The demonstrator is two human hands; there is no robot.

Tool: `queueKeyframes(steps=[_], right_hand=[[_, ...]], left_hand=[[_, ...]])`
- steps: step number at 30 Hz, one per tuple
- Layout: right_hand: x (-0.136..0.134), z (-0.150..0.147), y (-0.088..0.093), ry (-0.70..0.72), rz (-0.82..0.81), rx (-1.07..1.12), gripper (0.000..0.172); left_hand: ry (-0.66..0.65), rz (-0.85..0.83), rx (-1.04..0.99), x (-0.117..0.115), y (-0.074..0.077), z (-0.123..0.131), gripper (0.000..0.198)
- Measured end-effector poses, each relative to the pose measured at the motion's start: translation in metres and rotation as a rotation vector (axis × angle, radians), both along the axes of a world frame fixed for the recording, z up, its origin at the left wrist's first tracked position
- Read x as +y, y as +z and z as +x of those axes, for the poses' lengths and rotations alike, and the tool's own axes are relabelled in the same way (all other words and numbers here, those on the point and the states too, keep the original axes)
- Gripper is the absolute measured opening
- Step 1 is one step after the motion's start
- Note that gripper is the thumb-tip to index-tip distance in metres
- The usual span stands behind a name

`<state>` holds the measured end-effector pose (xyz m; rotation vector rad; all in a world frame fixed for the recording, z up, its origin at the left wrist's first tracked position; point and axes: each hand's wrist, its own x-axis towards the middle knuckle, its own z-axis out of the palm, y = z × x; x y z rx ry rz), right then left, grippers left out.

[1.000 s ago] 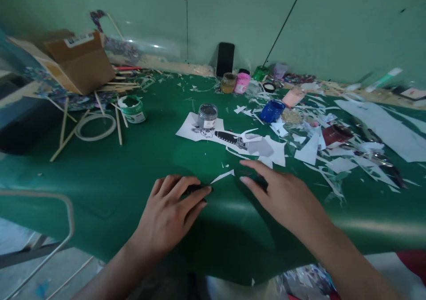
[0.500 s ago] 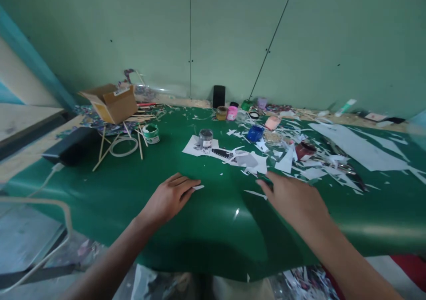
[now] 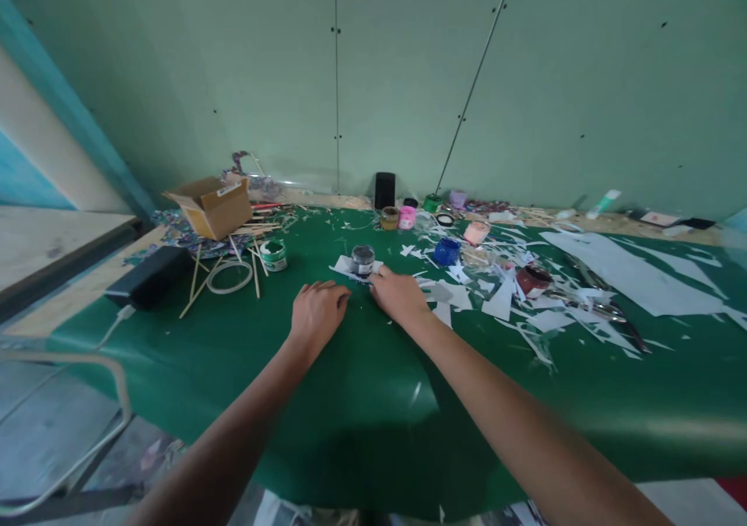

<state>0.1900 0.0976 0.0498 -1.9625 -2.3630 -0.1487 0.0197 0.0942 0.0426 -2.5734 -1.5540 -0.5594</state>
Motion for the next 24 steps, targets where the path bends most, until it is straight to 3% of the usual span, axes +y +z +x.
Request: queueKeyframes(steps=[8,15,24], right_hand=[[0.005,0.004,-0.004,-0.09,0.04,0.046,0.032],[-0.004,0.0,-0.014,-0.101,0.058,0.058,0.036],[-0.002,-0.001,-0.017,-0.151,0.106,0.064,0.035]], left_hand=[[0.01,-0.011,0.042,0.009,-0.012,0.029,0.032],[-0.009,-0.009,0.052,0.006,-0.015,0.027,0.036],[0.084,0.024,0.027,-0.001,-0.014,0.027,0.032]])
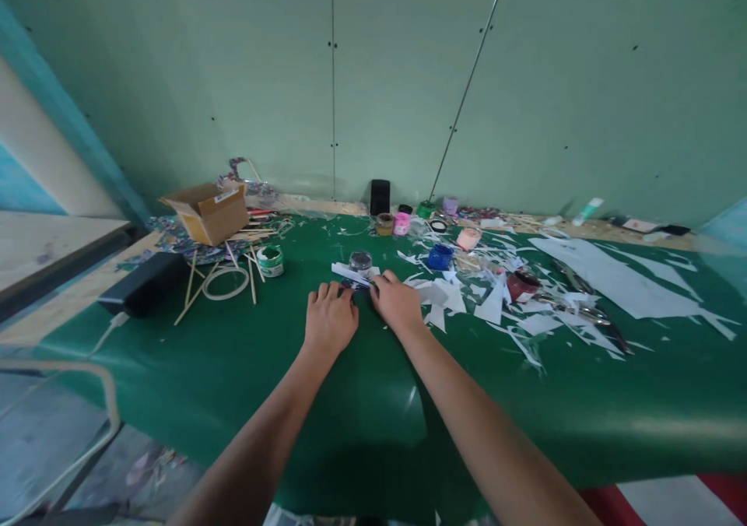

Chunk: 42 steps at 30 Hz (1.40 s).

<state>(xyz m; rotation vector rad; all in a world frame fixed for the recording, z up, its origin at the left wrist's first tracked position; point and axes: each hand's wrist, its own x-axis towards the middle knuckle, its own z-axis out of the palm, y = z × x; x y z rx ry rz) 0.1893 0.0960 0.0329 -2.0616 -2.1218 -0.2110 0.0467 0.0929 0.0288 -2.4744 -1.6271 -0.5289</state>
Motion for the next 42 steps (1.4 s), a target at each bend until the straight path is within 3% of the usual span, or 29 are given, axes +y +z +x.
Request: queueKeyframes(steps=[11,19,26,29,33,37,42], right_hand=[[-0.002,0.0,0.0,0.073,0.018,0.033,0.029],[0.001,0.001,-0.004,0.163,-0.039,0.087,0.026],[-0.001,0.001,-0.005,0.207,-0.065,0.132,0.028],[-0.002,0.0,-0.005,0.212,-0.028,0.172,0.028],[0.0,-0.001,-0.008,0.151,0.072,0.233,0.028],[0.005,0.002,-0.01,0.048,0.16,0.283,0.029],[0.003,0.005,-0.007,0.015,0.236,0.37,0.031]], left_hand=[[-0.021,-0.01,0.025,0.003,-0.002,-0.001,0.04],[0.022,-0.01,0.018,0.006,-0.004,0.0,0.03],[0.192,0.069,-0.097,-0.003,0.006,-0.004,0.033],[0.17,0.089,-0.101,-0.004,0.007,-0.005,0.038],[0.104,0.036,-0.054,0.0,0.003,-0.006,0.028],[0.119,0.0,-0.032,0.004,0.0,-0.006,0.029],[0.129,-0.016,-0.02,0.005,0.002,-0.007,0.03]])
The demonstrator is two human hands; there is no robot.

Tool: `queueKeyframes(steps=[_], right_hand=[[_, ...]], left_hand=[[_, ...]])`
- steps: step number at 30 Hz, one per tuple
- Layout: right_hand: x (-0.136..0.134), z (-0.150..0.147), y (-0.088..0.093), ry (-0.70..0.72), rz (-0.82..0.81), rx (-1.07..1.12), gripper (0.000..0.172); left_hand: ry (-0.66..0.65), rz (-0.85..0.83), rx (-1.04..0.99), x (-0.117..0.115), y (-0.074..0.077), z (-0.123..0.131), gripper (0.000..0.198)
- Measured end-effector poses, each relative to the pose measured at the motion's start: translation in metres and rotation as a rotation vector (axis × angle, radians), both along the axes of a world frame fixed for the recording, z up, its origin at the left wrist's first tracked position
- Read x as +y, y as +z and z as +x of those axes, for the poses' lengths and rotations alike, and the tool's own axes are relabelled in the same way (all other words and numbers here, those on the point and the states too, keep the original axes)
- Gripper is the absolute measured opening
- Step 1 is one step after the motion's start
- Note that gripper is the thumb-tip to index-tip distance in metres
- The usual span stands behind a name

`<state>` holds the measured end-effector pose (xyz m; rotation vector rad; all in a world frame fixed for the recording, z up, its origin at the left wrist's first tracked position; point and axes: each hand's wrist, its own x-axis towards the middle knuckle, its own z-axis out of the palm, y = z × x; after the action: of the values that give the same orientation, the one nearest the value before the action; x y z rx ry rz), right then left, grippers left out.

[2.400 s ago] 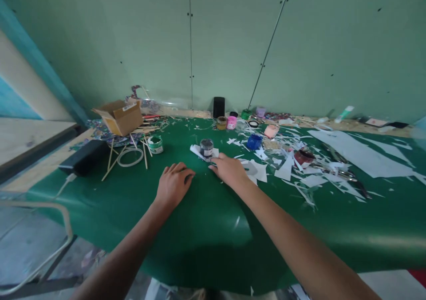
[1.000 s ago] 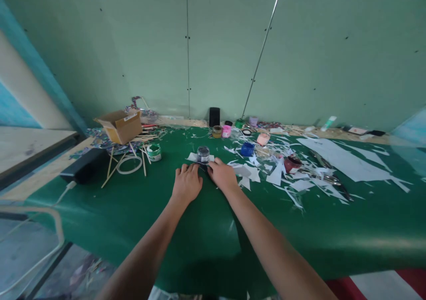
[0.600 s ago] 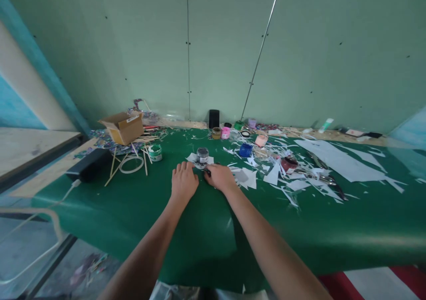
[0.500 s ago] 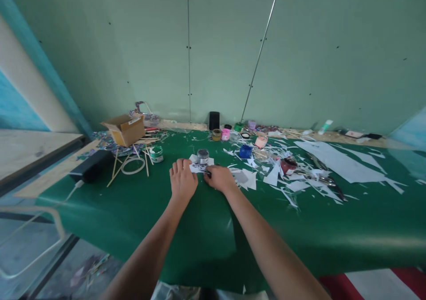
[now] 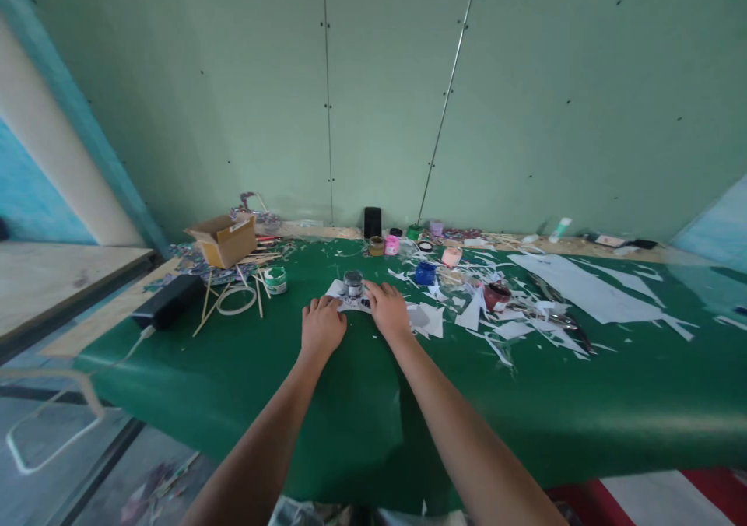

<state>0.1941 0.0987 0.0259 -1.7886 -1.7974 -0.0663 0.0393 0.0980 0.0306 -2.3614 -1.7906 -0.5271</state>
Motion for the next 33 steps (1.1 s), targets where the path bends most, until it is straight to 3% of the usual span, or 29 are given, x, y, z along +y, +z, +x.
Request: queueKeyframes(steps=[12,27,33], right_hand=[[0.005,0.006,-0.002,-0.132,0.024,0.219,0.033],[0.004,0.0,0.003,-0.112,-0.096,0.118,0.031],[0.007,0.002,0.003,-0.191,-0.129,0.151,0.033]], left_hand=[[0.031,-0.014,0.06,-0.003,0.005,0.006,0.031],[0.024,-0.022,0.057,0.015,0.008,0.005,0.031],[0.017,-0.022,0.065,0.014,0.01,0.004,0.031]])
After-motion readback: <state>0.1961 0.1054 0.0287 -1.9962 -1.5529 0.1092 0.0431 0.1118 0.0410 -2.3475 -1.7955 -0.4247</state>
